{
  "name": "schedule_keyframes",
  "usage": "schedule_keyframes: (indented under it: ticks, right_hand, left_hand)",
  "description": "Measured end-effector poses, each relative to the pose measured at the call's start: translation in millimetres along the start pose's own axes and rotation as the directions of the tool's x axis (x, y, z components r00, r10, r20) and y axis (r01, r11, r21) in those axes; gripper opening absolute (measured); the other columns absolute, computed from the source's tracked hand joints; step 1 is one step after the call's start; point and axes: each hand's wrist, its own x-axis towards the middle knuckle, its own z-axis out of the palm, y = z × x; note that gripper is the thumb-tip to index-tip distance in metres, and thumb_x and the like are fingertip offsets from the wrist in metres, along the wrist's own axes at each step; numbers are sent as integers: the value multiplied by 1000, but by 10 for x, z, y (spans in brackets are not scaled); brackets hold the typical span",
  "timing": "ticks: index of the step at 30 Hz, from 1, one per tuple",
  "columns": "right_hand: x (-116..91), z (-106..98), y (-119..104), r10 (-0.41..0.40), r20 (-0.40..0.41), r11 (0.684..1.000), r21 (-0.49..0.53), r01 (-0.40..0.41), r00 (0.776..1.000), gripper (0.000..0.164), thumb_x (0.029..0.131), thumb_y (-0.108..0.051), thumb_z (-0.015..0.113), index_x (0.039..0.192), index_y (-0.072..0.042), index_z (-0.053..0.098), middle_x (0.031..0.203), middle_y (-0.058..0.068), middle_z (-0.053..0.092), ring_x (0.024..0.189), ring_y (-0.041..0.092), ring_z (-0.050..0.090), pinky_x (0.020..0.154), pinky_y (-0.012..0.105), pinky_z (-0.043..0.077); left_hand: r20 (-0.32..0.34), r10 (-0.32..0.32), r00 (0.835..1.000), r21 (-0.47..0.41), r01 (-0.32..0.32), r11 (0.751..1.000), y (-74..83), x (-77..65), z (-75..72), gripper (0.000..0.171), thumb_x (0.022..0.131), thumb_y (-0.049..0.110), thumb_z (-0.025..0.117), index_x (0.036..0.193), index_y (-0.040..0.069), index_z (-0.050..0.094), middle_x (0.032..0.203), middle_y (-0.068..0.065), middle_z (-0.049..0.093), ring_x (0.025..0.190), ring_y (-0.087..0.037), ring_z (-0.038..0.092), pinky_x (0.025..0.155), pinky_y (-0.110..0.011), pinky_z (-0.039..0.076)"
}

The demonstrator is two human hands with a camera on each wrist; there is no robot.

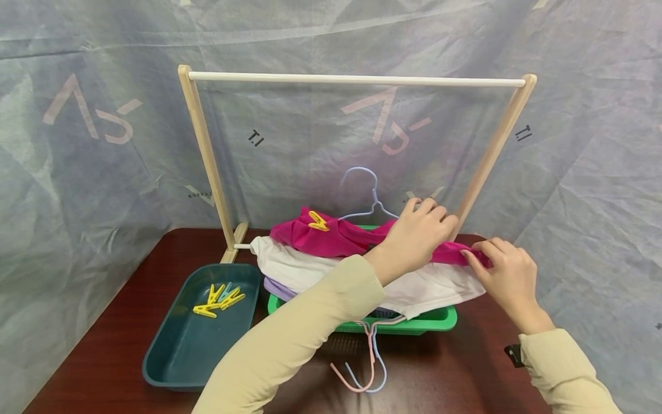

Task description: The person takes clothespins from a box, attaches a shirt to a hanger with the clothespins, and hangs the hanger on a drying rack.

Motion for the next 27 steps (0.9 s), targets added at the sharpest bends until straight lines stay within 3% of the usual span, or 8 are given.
schedule_keyframes:
  ticks: [10, 20, 27]
  right_hand:
    - [-11, -9, -2, 31, 33, 1000, 5, -31, 999, 19, 71, -23, 71, 80, -6, 68, 72, 9, 64, 54, 23, 50, 51, 36, 35]
    - [-14, -1, 12, 38, 28, 999, 7, -38, 999, 19, 71, -23, 71, 79, -6, 68, 71, 8, 64, 52, 23, 50, 50, 37, 35]
    - [5, -2, 3, 28, 38, 1000, 0, -28, 999, 20, 72, -25, 71, 79, -6, 68, 71, 8, 65, 52, 23, 51, 50, 37, 36]
  left_hand:
    - [-124, -1, 992, -31, -3, 1000, -195, -281, -21, 21, 91, 22, 49, 111, 22, 57, 107, 7, 59, 109, -14, 49, 96, -34, 35]
    - [-209, 30, 977, -67, -45, 997, -342, -649, -100, 20, 87, 20, 52, 105, 19, 61, 101, 4, 63, 101, -16, 53, 91, -36, 39]
    - [-249, -14, 968, -150, -24, 988, -489, -939, -128, 18, 84, 23, 59, 100, 16, 62, 99, 2, 64, 100, -18, 54, 88, -36, 39]
